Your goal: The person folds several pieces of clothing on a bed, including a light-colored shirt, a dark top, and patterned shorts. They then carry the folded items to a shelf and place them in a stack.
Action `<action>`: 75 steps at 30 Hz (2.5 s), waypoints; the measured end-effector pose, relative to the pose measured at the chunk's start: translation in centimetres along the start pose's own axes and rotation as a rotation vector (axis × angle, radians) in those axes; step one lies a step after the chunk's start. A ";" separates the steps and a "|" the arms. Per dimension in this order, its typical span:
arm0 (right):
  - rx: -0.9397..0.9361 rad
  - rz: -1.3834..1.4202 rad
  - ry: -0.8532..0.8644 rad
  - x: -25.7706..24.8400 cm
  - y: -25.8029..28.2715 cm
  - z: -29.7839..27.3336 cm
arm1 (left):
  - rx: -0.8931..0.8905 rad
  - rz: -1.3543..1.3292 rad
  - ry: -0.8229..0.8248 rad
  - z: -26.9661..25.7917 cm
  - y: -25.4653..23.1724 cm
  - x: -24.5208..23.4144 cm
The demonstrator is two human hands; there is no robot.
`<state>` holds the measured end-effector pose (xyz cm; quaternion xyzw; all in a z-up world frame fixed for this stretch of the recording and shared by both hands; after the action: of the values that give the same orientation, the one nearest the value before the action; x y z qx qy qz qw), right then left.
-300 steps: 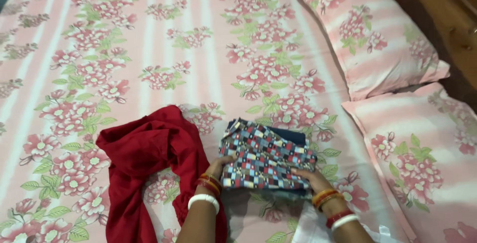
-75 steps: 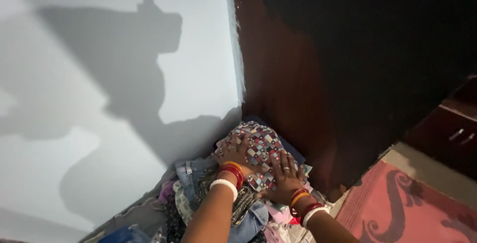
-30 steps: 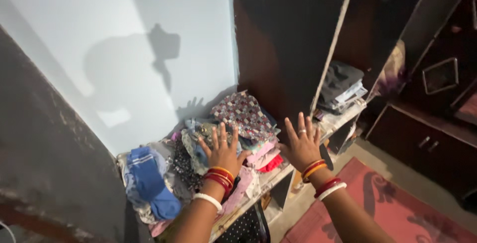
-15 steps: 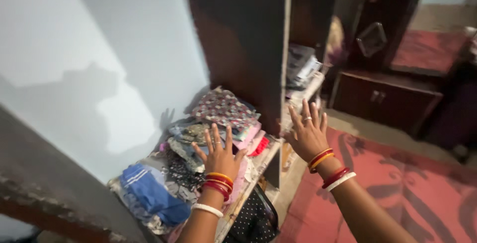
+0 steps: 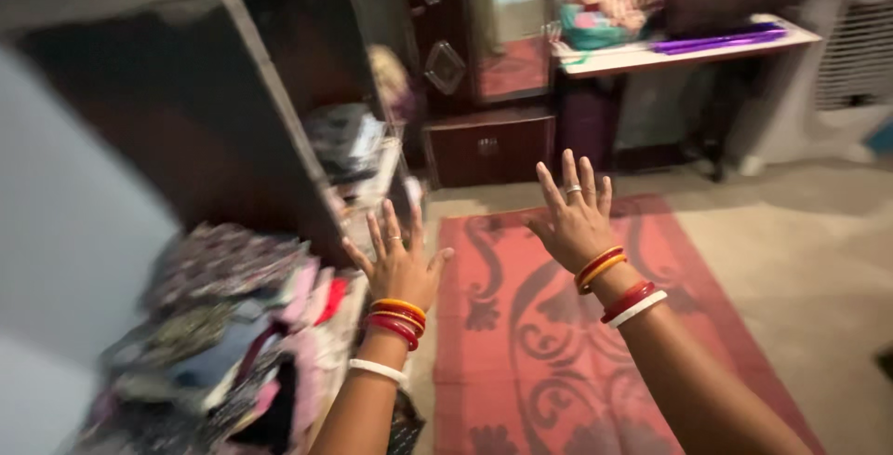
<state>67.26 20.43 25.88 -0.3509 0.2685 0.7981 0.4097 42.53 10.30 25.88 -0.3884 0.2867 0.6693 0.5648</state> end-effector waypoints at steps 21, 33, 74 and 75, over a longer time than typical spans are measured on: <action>0.623 -0.573 -0.172 -34.6 -35.0 -27.5 | 0.721 -0.563 -0.072 -3.9 -54.1 -2.4; 0.891 -0.816 -0.246 -46.6 -42.4 -42.9 | 1.063 -0.732 0.001 -13.2 -76.2 -5.0; 1.551 -1.134 -0.216 -75.8 -45.9 -84.1 | 1.757 -1.309 0.137 -57.0 -114.1 -28.9; 1.563 -1.147 -0.208 -76.2 -45.9 -84.8 | 1.764 -1.318 0.135 -57.9 -114.8 -29.3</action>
<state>166.64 -51.84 27.10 0.0146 0.4732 0.1012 0.8750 167.97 -30.23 26.02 0.0385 0.4306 -0.2253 0.8731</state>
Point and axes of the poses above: each hand's wrist, its own z-axis towards the middle knuckle, its own x-axis out of the palm, y = z × x, the point moved 10 cm from there along z, towards the middle knuckle, and after that the axes turned 2 degrees about -x, right-handed, at the moved point
